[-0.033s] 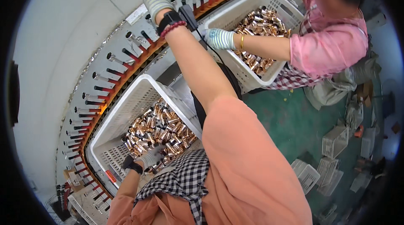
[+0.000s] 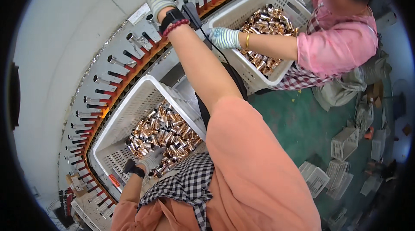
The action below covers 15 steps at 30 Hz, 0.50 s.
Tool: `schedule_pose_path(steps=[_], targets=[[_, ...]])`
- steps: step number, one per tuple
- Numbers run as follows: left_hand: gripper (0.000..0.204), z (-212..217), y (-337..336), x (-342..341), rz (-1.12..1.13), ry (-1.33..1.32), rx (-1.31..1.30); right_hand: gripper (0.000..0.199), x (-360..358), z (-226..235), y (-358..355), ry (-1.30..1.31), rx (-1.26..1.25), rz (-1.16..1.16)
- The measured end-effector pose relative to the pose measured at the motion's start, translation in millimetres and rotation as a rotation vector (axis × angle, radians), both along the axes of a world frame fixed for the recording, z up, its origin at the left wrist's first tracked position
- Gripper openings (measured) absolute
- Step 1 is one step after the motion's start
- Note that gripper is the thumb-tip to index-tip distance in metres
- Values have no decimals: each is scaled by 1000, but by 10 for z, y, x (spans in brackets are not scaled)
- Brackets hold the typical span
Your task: Placing small cylindrical battery cells onto the pins of a circular conveyor machine.
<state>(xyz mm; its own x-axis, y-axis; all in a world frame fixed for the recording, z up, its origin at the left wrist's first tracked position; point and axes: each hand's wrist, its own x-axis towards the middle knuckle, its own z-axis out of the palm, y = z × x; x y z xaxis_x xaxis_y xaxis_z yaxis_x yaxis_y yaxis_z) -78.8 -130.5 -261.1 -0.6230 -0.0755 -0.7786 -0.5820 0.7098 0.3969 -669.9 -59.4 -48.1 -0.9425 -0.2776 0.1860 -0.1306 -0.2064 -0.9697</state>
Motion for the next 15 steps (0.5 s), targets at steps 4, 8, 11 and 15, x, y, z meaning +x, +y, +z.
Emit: schedule_pose_path(steps=[4, 8, 11, 15], targets=[[35, 356, -176, -376, 87, 352, -199, 38, -478, -130, 123, 164, 68, -323], [32, 743, -514, -734, 228, 818, -418, 36, -1101, -440, 211, 356, -263, -556], [31, 1418, -546, -1298, 266, 1146, -728, 43, -1314, -613, 570, 309, 44, -630], [26, 1508, -966, -1604, 469, 1001, -812, 61, -1434, -527, 930, -158, -35, -141]])
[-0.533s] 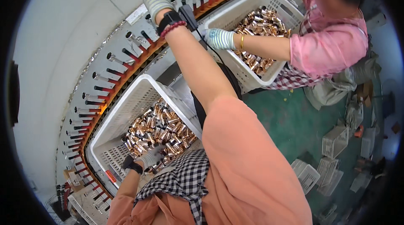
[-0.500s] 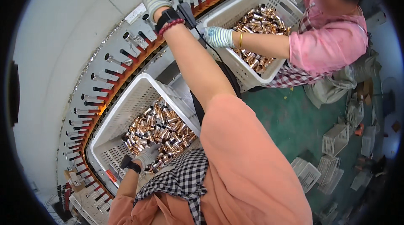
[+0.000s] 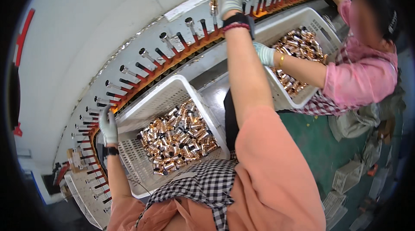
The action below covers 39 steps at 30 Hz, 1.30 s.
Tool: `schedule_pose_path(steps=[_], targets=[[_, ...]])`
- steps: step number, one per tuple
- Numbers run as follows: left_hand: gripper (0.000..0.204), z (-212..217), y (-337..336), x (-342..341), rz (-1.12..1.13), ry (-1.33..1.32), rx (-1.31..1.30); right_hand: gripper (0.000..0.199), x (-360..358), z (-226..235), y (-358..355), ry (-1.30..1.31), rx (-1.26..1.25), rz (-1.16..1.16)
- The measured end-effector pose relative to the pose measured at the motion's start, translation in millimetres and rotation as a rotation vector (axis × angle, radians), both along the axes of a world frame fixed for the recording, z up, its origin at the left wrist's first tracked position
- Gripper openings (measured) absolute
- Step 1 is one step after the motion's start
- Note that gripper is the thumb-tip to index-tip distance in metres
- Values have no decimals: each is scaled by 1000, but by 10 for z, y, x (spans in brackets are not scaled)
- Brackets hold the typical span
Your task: Placing small cylindrical battery cells onto the pins of a circular conveyor machine.
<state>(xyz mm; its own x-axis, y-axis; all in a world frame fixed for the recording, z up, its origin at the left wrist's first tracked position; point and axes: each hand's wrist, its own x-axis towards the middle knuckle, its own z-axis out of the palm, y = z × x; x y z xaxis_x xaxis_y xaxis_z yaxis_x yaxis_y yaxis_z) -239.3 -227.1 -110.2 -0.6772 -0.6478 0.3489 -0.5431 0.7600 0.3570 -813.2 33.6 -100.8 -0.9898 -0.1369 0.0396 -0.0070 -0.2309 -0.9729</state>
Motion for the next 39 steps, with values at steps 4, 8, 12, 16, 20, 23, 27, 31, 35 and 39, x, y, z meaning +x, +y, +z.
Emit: schedule_pose_path(steps=[4, 8, 12, 16, 20, 23, 27, 31, 35, 39], targets=[[44, -333, -385, 32, 280, -672, 205, 65, -23, -43, -133, -117, -133, 251], [42, -413, -368, -370, 143, -695, 394, 50, -48, -370, -307, -38, 57, 405], [40, -477, -377, -472, 102, -726, 400, 23, 523, -221, -459, 1141, 1007, 564], [42, -607, -671, -55, 167, -704, 496, 44, 2347, 749, -455, 825, 537, 1435], [46, -835, -839, -178, -54, -735, 434, 57, 2305, 553, -491, 849, 525, 1429], [48, -912, -932, -96, -1, -797, 321, 55, 1647, 501, -546, 794, 469, 1087], [41, -959, -879, -380, -205, -977, 201, 61, 668, 226, -418, 166, 132, 809], [33, -999, -972, -304, -327, -983, 140, 62, 393, 338, -44, -96, -14, 601], [35, -1091, -1249, 4, -494, -890, 19, 50, 326, 402, -245, -209, -273, 461], [31, -1277, -1379, -261, -640, -825, 50, 38, 154, 453, -447, -86, -249, 446]])
